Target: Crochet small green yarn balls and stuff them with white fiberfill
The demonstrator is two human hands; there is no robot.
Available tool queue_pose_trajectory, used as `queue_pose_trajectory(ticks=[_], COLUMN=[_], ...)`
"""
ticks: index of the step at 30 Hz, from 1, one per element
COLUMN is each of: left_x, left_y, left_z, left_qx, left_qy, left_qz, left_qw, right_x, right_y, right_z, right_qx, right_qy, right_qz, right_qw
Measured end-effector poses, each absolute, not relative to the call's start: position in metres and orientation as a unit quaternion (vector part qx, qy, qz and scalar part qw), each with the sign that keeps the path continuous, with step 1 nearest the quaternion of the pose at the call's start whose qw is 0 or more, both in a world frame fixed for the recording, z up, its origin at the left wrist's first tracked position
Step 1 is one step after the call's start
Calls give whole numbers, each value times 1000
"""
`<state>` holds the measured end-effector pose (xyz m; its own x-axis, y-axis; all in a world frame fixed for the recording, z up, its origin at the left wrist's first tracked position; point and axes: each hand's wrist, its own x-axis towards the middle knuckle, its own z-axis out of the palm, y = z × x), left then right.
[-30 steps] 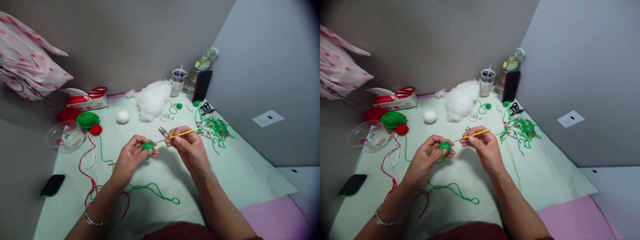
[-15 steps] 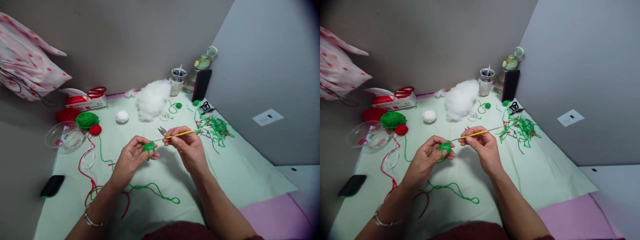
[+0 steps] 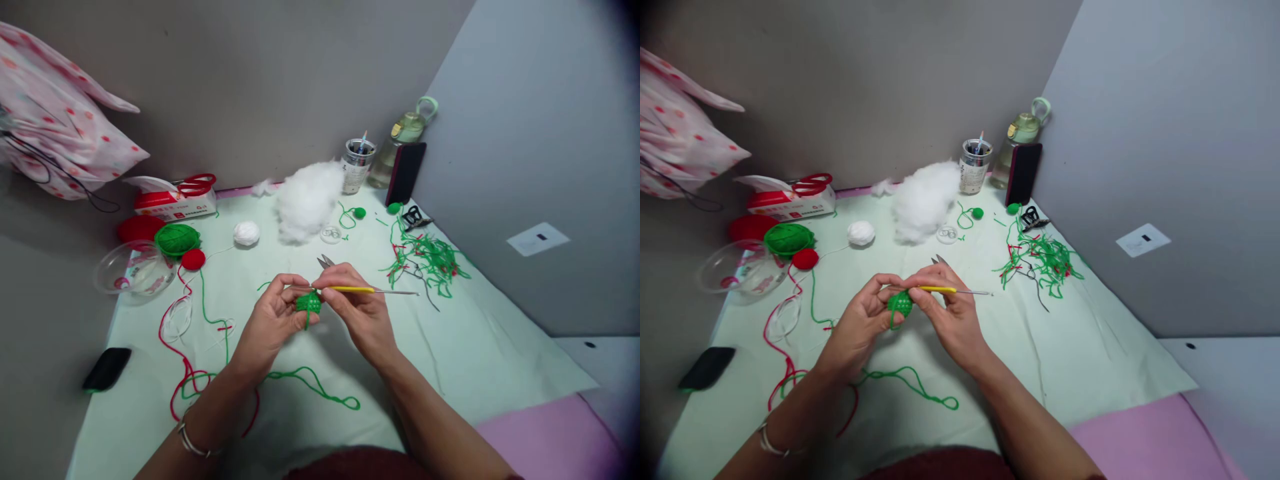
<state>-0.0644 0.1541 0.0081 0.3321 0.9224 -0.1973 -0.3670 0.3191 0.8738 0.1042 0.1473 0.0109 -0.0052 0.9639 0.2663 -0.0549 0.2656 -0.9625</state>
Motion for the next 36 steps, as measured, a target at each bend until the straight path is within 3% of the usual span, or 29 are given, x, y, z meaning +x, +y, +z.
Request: queue_pose_trajectory(ticks=[6,10,15,19,24,26,31,36], left_x=[-58,-59,-77,-100,-119,-118,-103,-101], left_y=[150,150,156,157,156,154,143,136], left_z=[13,13,15,25,45,52,61,80], left_qx=[352,342,431,574,585,541,331,239], left_qy=[411,404,351,316,421,384,275,322], left_qz=[484,503,381,238,521,562,532,567], left_qw=[688,683,739,717,457,494,730,719], right_x=[100,102,107,110,106,103,94,86], right_y=[147,147,151,156,155,153,150,142], right_z=[12,8,5,10,14,12,5,7], right_qx=[-379,-393,-380,-363,-357,-358,-370,-351], right_qy=[-615,-573,-461,-376,-375,-397,-422,-471], right_qz=[449,464,523,599,621,616,598,591], right_qw=[526,550,607,607,589,579,572,553])
